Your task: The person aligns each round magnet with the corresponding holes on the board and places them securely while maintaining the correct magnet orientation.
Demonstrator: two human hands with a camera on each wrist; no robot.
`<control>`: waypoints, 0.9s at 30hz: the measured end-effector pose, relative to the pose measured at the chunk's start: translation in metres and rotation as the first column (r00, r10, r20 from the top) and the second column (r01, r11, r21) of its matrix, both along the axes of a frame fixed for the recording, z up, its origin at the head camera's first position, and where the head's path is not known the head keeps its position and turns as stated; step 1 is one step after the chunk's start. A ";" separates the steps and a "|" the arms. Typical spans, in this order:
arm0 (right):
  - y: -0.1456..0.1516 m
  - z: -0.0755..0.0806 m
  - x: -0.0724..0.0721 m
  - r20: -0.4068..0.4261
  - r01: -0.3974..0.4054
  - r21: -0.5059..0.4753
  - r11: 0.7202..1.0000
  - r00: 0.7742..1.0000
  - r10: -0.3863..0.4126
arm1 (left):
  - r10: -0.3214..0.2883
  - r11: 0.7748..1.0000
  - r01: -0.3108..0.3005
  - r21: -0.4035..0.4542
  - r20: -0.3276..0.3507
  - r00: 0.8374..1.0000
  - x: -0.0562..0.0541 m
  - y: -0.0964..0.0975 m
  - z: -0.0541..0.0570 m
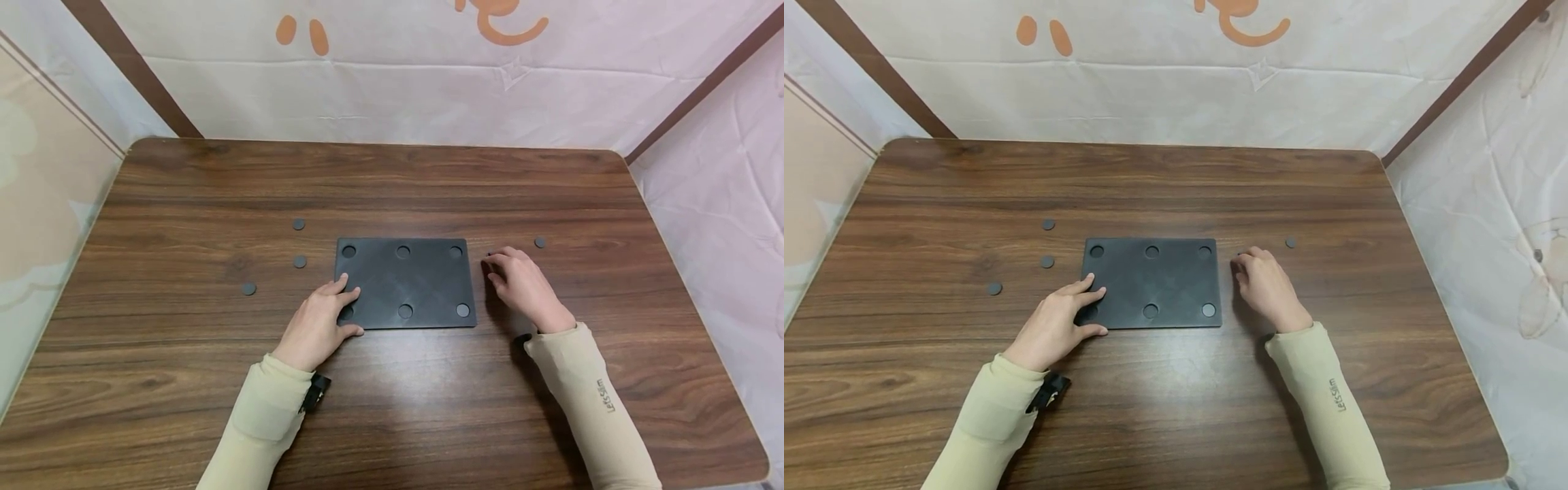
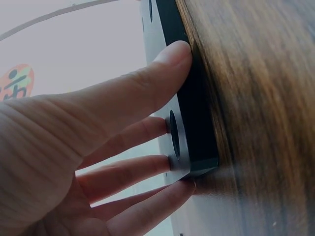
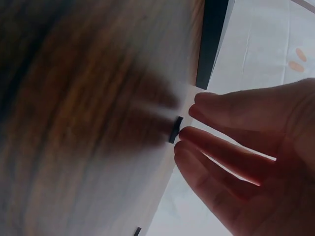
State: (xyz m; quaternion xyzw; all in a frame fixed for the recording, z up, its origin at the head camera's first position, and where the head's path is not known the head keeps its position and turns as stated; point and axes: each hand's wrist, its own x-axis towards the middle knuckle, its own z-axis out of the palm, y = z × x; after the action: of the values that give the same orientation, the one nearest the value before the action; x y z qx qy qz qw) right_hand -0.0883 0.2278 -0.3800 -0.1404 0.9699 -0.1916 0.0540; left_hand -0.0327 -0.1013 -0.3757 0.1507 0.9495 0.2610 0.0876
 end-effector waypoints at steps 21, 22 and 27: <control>0.002 0.002 -0.009 -0.011 -0.038 0.026 0.999 0.999 0.039 | -0.005 1.000 0.005 0.005 -0.013 1.000 0.002 -0.001 -0.001; 0.001 0.003 -0.010 -0.014 -0.038 0.027 0.999 0.999 0.039 | -0.004 1.000 0.004 0.005 -0.016 1.000 0.002 -0.001 -0.001; 0.000 0.003 -0.014 -0.008 -0.017 0.033 0.999 1.000 0.017 | -0.002 1.000 0.002 0.006 -0.012 1.000 0.002 -0.001 -0.002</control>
State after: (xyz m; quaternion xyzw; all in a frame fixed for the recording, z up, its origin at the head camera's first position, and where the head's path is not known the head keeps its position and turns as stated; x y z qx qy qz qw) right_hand -0.1027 0.2281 -0.3772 -0.1486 0.9719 -0.1747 0.0537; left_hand -0.0308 -0.1023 -0.3773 0.1534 0.9490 0.2628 0.0819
